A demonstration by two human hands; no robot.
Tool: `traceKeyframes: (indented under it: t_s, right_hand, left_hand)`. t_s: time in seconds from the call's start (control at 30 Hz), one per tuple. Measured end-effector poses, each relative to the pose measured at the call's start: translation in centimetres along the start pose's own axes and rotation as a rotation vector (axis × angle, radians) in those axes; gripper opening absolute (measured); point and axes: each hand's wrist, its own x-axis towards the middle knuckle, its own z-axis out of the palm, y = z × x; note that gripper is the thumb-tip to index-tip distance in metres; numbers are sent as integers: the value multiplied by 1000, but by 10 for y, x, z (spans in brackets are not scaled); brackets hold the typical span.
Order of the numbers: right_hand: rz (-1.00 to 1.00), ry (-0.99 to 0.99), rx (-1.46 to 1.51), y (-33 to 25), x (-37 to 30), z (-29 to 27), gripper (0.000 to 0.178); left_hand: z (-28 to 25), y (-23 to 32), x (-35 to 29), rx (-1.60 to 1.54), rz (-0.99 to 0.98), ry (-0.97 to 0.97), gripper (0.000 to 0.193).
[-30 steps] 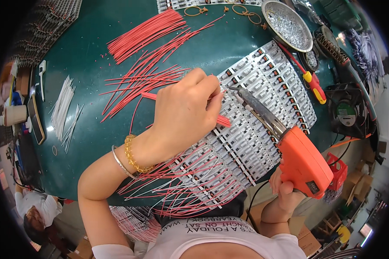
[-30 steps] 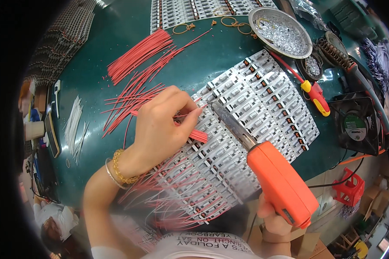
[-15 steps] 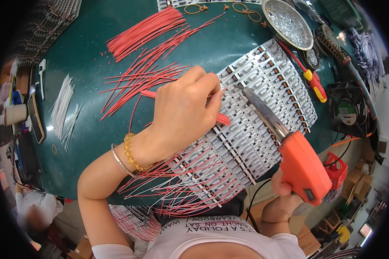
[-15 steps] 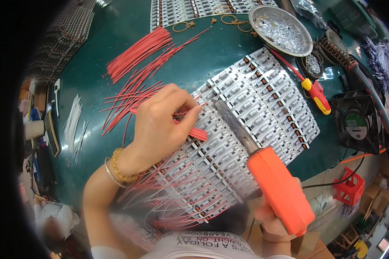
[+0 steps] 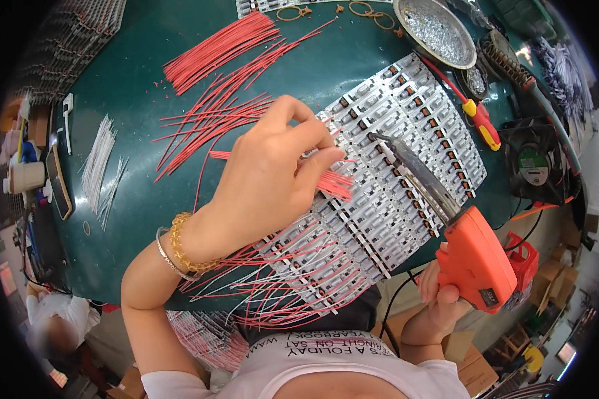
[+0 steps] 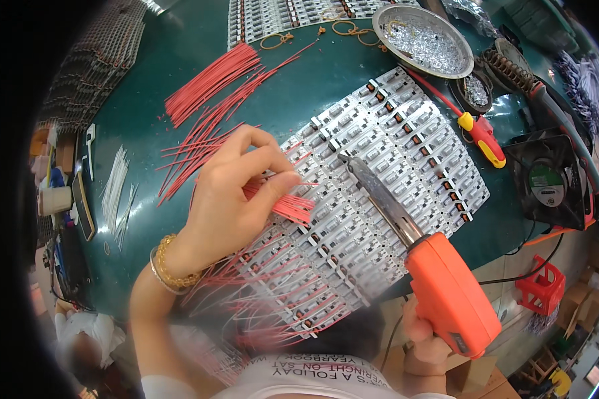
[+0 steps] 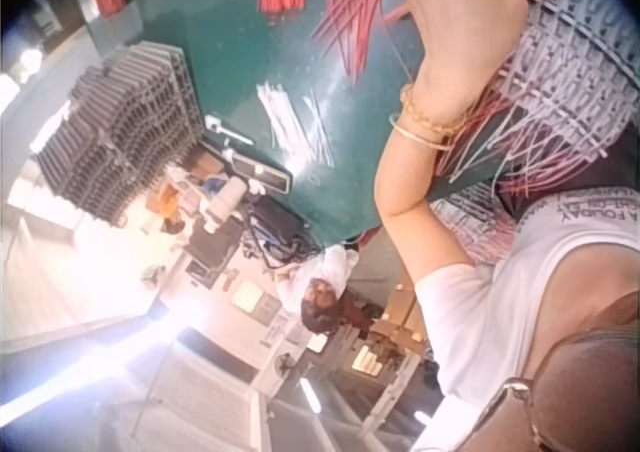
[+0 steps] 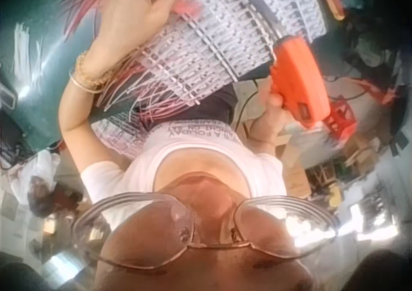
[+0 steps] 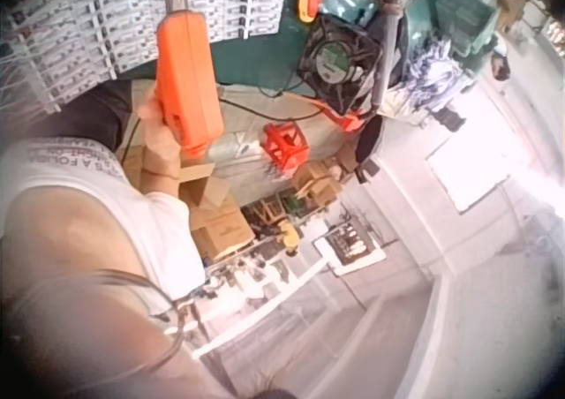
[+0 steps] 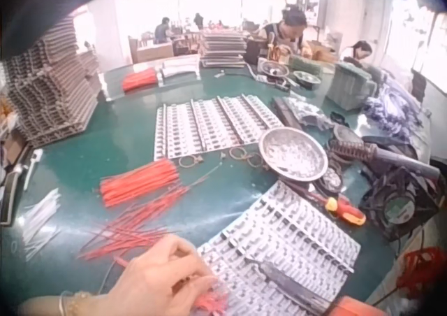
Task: The person uses a soldering iron to attach red and white wires to a grid of electronic components on a green workbench. They repeatedly pick up individual wires, position them against the component terminals, and apply the soldering iron to secure the connections.
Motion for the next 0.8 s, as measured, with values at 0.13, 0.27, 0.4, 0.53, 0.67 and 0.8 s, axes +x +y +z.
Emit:
traceKeyframes:
  t_s: [0.13, 0.27, 0.4, 0.53, 0.67, 0.8]
  right_hand:
    - [8, 61, -69, -8, -2, 13, 87]
    - [-33, 23, -150, 1, -7, 3, 86]
    - [12, -45, -204, 3, -7, -4, 84]
    - [182, 23, -282, -6, -12, 1, 79]
    - [95, -40, -459, -4, -10, 1, 72]
    - [-90, -67, -423, 16, -12, -14, 81]
  left_hand:
    - [7, -5, 0, -21, 27, -5, 7]
    - [21, -5, -1, 122, 25, 102, 10]
    - [27, -5, -2, 218, 82, 124, 12]
    - [28, -7, -1, 227, 111, 132, 12]
    - [27, -6, -1, 233, 114, 126, 12]
    - [27, -7, -2, 235, 120, 143, 12]
